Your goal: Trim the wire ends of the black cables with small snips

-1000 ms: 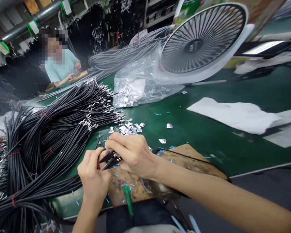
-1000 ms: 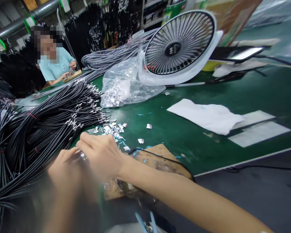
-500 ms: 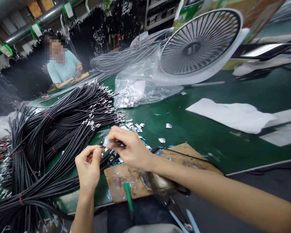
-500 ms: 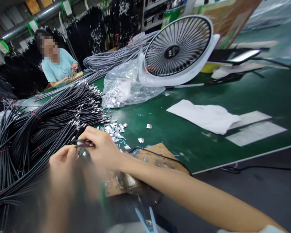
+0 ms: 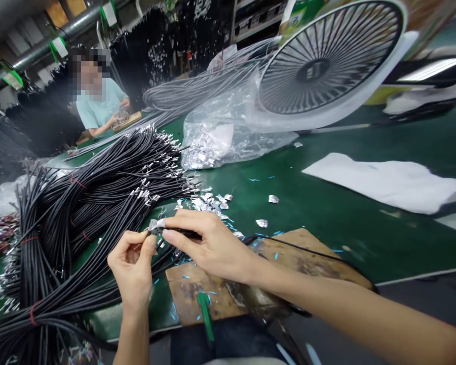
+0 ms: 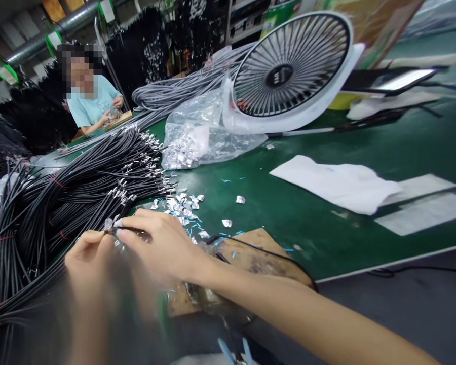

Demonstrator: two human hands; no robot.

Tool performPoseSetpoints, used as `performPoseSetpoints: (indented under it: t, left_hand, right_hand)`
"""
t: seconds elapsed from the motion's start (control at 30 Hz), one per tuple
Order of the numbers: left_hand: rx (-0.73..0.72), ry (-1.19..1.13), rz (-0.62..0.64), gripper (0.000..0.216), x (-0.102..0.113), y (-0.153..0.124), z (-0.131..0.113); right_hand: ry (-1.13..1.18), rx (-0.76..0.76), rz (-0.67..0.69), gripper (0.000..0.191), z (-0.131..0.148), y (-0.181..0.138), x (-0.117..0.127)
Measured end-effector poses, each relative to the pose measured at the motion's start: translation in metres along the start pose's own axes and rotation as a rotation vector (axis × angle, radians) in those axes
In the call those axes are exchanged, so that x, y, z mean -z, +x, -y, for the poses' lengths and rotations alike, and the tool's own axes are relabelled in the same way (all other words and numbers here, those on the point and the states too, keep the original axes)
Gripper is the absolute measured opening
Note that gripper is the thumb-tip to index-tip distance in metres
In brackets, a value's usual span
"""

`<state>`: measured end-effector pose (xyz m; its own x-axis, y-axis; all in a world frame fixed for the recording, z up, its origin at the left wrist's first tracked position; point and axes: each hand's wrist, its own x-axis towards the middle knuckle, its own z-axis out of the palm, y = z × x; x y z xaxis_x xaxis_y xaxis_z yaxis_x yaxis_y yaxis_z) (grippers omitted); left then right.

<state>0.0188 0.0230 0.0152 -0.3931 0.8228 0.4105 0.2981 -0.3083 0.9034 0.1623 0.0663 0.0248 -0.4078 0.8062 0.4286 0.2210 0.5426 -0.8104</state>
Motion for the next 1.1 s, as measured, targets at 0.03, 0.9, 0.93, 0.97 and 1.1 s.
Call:
performPoseSetpoints:
  t: [0.03, 0.9, 0.93, 0.97, 1.1]
  left_hand:
    - [-0.014, 0.001, 0.003, 0.014, -0.0005, 0.0003, -0.0008]
    - [0.1, 0.037, 0.057, 0.024, 0.0046, -0.0039, -0.0008]
    - [0.062, 0.053, 0.054, 0.021, 0.0039, -0.0046, -0.0005]
    - [0.026, 0.074, 0.061, 0.017, 0.0031, -0.0054, 0.0003]
    - [-0.084, 0.12, 0.124, 0.007, 0.0006, -0.0089, 0.0051]
  right_hand:
    - [-0.001, 0.001, -0.008, 0.017, -0.0001, 0.0, 0.0]
    - [0.087, -0.006, -0.135, 0.02, -0.0053, -0.0006, 0.0004]
    - [0.133, -0.033, -0.123, 0.018, -0.0057, 0.0003, 0.0005]
    - [0.168, -0.05, -0.105, 0.016, -0.0059, 0.0009, 0.0005]
    - [0.174, 0.011, -0.104, 0.013, -0.006, 0.0013, -0.0009]
